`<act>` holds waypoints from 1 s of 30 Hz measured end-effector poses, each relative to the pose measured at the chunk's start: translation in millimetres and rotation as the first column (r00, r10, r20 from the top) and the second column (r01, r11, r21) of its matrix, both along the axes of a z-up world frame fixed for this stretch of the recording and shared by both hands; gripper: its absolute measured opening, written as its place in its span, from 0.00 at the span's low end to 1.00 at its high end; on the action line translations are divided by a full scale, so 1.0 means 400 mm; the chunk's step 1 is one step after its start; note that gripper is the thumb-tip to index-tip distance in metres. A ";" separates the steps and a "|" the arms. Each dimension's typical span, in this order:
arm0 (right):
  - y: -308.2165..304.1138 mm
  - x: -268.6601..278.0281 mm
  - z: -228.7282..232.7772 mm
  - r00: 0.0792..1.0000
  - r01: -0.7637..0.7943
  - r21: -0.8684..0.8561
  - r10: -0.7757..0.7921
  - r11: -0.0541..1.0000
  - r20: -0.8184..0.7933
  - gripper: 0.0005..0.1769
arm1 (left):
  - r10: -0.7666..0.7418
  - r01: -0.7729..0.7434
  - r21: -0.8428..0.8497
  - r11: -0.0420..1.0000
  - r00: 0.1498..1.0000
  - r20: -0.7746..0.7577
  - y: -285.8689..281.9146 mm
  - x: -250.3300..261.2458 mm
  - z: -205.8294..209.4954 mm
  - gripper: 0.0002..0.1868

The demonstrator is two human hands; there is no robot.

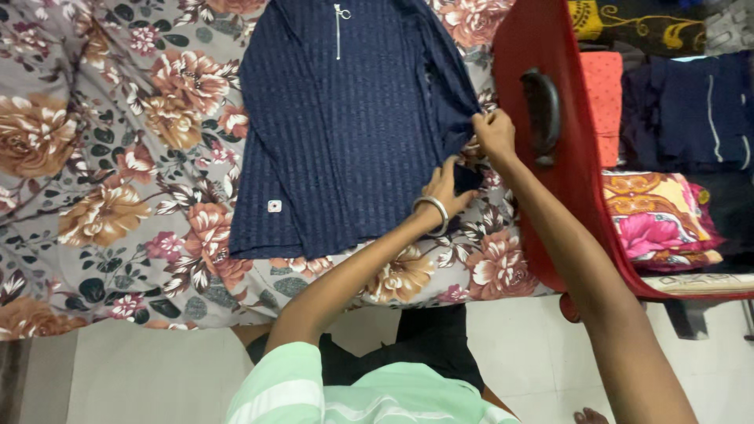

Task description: The person folds several pieces of clothing including a textured blue sweater and a white striped shirt on a floral bedspread and packs them into a red suitcase.

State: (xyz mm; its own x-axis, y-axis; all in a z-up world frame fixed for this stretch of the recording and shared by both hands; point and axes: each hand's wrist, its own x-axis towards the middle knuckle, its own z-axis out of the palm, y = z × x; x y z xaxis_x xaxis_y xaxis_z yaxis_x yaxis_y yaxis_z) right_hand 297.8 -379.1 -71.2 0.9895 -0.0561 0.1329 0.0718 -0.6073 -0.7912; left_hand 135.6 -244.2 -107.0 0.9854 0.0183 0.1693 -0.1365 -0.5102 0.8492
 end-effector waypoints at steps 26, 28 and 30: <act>0.149 0.046 0.065 0.954 -0.300 0.361 0.271 0.883 0.128 0.12 | -0.029 -0.022 -0.626 0.780 0.997 -0.071 0.210 -0.044 -0.145 0.33; 0.220 0.075 0.000 0.977 -0.202 0.368 0.158 0.908 0.145 0.12 | 0.037 -0.092 -0.472 0.877 0.991 -0.126 0.273 -0.101 -0.166 0.33; 0.282 0.120 -0.024 0.902 -0.274 0.152 0.200 0.950 0.382 0.11 | -0.035 -0.159 -0.519 0.840 0.939 -0.343 0.315 -0.159 -0.168 0.33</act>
